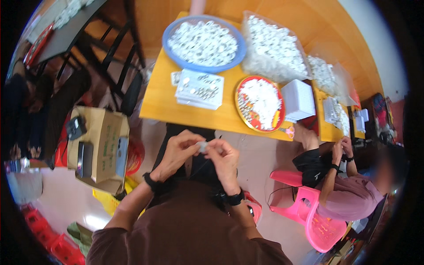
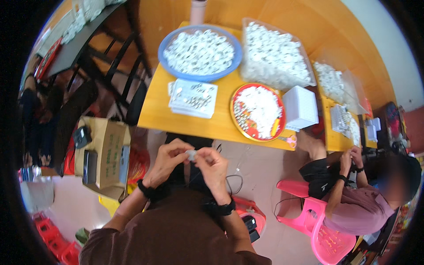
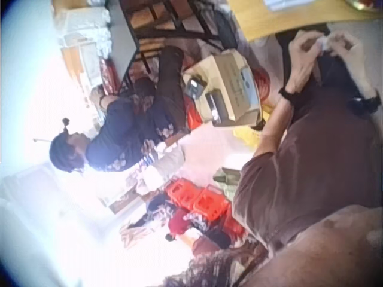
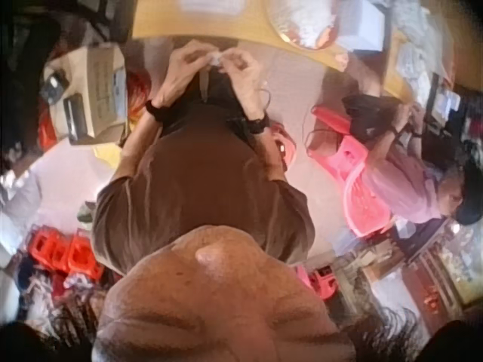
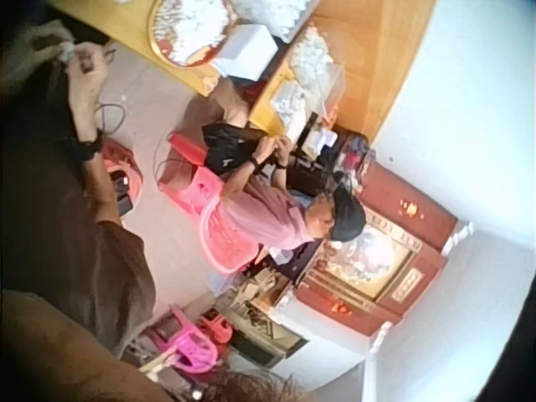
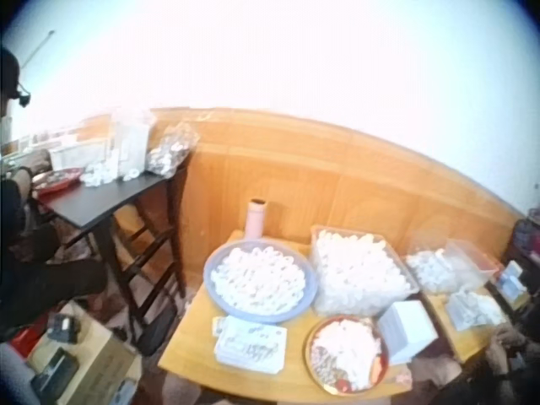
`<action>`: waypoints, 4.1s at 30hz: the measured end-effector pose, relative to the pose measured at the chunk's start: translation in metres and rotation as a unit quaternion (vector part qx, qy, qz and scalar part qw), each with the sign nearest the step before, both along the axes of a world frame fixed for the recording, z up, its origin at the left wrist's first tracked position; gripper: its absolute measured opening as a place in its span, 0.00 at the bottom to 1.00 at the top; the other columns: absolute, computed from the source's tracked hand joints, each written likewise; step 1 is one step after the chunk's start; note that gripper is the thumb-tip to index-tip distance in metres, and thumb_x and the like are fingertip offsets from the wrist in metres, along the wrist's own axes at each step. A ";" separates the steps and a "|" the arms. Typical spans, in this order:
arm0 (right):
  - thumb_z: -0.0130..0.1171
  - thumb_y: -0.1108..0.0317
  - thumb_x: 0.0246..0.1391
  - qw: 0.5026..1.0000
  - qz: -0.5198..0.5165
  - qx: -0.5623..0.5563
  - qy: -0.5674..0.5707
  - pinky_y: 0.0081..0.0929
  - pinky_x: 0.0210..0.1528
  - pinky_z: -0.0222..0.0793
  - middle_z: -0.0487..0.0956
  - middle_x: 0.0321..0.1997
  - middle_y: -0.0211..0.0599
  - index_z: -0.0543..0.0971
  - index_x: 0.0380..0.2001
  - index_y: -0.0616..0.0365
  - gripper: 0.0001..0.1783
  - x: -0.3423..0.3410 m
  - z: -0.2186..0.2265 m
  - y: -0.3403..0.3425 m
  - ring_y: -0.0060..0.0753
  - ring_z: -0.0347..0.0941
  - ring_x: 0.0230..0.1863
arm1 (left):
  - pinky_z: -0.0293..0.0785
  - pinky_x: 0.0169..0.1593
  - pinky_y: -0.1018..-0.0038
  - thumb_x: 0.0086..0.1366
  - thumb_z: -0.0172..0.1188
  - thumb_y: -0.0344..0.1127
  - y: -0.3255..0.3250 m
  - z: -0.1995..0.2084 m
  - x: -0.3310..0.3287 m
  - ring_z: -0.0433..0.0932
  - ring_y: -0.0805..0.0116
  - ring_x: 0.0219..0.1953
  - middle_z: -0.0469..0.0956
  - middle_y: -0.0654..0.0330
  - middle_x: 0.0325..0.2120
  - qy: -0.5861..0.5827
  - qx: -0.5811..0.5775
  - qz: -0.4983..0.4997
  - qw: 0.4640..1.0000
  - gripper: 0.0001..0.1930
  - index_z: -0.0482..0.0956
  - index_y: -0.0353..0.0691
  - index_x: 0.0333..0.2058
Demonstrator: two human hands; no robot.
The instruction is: Assembling small plastic shoe eyelets with metal inserts at a production table.
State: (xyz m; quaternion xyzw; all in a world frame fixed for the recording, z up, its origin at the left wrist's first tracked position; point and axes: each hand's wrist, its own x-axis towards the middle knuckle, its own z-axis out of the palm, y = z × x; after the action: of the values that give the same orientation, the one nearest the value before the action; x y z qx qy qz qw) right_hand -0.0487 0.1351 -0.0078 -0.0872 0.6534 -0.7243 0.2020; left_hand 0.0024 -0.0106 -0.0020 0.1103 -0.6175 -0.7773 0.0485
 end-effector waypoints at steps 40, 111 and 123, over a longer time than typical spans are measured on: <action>0.57 0.82 0.48 0.998 0.005 -0.059 -0.038 0.11 0.29 0.69 0.75 0.29 0.29 0.74 0.36 0.64 0.10 -0.027 0.000 0.001 0.14 0.72 0.30 | 0.73 0.41 0.79 0.56 0.55 0.19 0.009 -0.003 -0.023 0.74 0.74 0.37 0.70 0.59 0.38 0.004 0.065 0.003 0.998 0.14 0.73 0.30 0.42; 0.57 0.79 0.44 0.938 -0.197 0.124 0.257 0.21 0.21 0.73 0.76 0.25 0.35 0.77 0.31 0.65 0.08 -0.302 0.079 0.006 0.24 0.74 0.23 | 0.74 0.41 0.79 0.60 0.57 0.28 -0.014 -0.024 0.001 0.75 0.76 0.35 0.73 0.63 0.33 -0.075 0.115 -0.091 0.986 0.09 0.75 0.35 0.40; 0.54 0.78 0.43 0.775 -0.195 0.354 0.485 0.37 0.35 0.71 0.77 0.32 0.44 0.79 0.31 0.61 0.09 -0.312 0.064 0.010 0.45 0.75 0.33 | 0.72 0.39 0.83 0.60 0.57 0.29 -0.026 -0.035 0.014 0.74 0.79 0.33 0.75 0.64 0.30 -0.112 0.047 -0.087 0.989 0.09 0.75 0.35 0.39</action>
State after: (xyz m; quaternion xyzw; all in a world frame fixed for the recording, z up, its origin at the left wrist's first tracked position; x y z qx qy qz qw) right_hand -0.3605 0.1446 0.0559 -0.2199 0.8780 -0.3277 -0.2710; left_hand 0.0164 -0.0369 -0.0375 0.1448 -0.5887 -0.7896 -0.0947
